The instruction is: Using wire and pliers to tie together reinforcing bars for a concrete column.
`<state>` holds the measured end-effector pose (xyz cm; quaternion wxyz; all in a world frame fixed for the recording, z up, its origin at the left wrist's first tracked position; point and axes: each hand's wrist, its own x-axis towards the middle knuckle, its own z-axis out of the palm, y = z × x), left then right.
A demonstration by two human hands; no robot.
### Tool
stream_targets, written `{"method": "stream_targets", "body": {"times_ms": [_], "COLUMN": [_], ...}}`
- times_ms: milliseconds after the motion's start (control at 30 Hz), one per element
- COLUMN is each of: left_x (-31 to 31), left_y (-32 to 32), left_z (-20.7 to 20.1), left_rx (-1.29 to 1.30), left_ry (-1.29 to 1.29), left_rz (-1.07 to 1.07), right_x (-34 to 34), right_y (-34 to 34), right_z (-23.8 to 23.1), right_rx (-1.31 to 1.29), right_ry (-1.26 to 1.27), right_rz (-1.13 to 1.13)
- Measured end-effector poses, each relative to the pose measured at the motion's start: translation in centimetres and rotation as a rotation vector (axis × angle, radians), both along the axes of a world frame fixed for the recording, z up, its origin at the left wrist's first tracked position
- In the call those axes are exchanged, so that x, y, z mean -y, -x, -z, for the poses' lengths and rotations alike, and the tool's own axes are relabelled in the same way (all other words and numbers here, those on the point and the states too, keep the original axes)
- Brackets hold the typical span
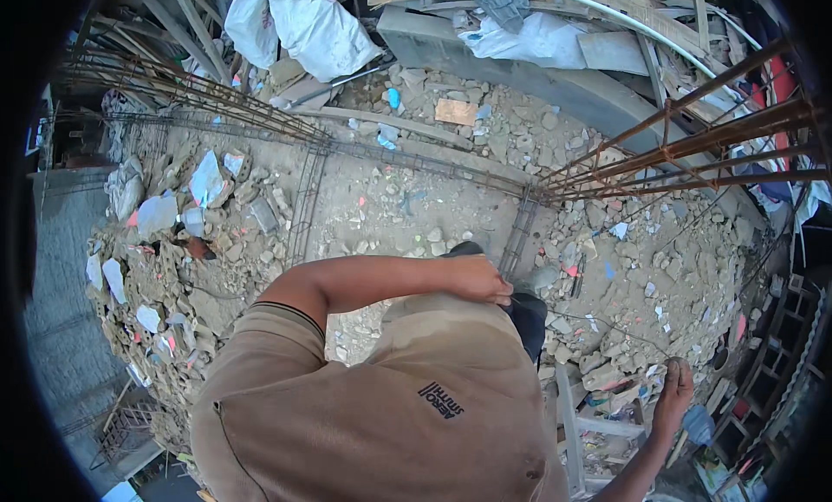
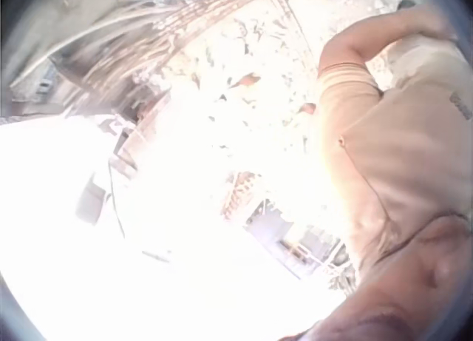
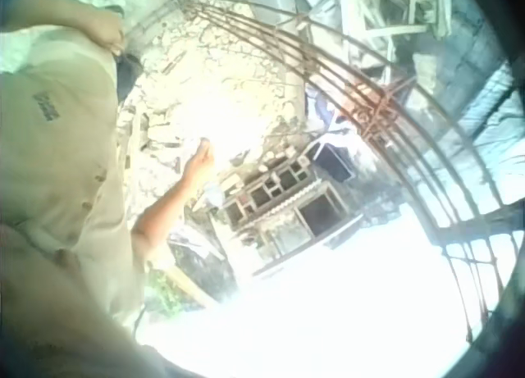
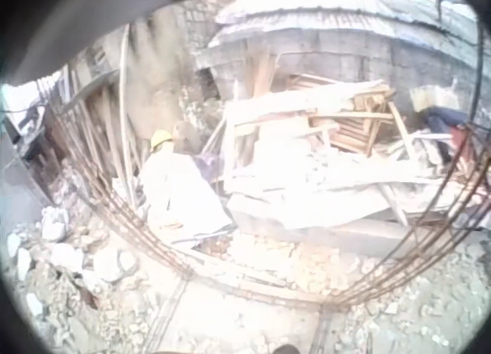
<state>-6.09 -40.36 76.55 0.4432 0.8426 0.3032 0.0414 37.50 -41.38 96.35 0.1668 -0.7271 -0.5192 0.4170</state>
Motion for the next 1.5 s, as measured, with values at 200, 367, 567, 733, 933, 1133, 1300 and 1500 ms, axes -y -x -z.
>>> {"method": "stream_targets", "body": {"times_ms": [200,367,567,733,933,1133,1300,1500], "left_x": [-1.6,4.1,2.9,7.4,6.4,12.8,10.5,0.1], "left_y": [2.5,4.5,0.3,0.1,-11.8,-0.8,-4.7,-16.5], "left_z": [-2.7,4.7,-5.4,3.5,-11.2,-3.8,-2.2,-7.0], "left_rx": [0.069,-0.069,0.095,-0.297,0.174,-0.656,-0.476,-0.088], "left_ry": [-0.107,-0.022,-0.042,0.191,0.056,0.087,-0.285,0.571], "left_rz": [-0.468,-0.696,-0.83,-0.877,-0.596,-0.888,-0.491,-0.545], "right_x": [3.8,-8.2,-10.1,-10.4,-19.9,-9.7,-6.8,-7.9], "right_y": [0.6,8.1,-3.8,5.4,-10.2,-3.2,0.4,1.4], "right_z": [8.2,-3.5,9.0,-1.1,11.5,10.4,14.8,15.9], "right_rx": [0.115,-0.111,0.383,-0.335,0.359,-0.065,-0.065,-0.158], "right_ry": [0.385,0.304,0.18,0.363,-0.177,0.034,0.002,-0.028], "right_rz": [-0.633,-0.381,-0.967,-0.975,-0.842,-1.158,-1.257,-1.077]}}
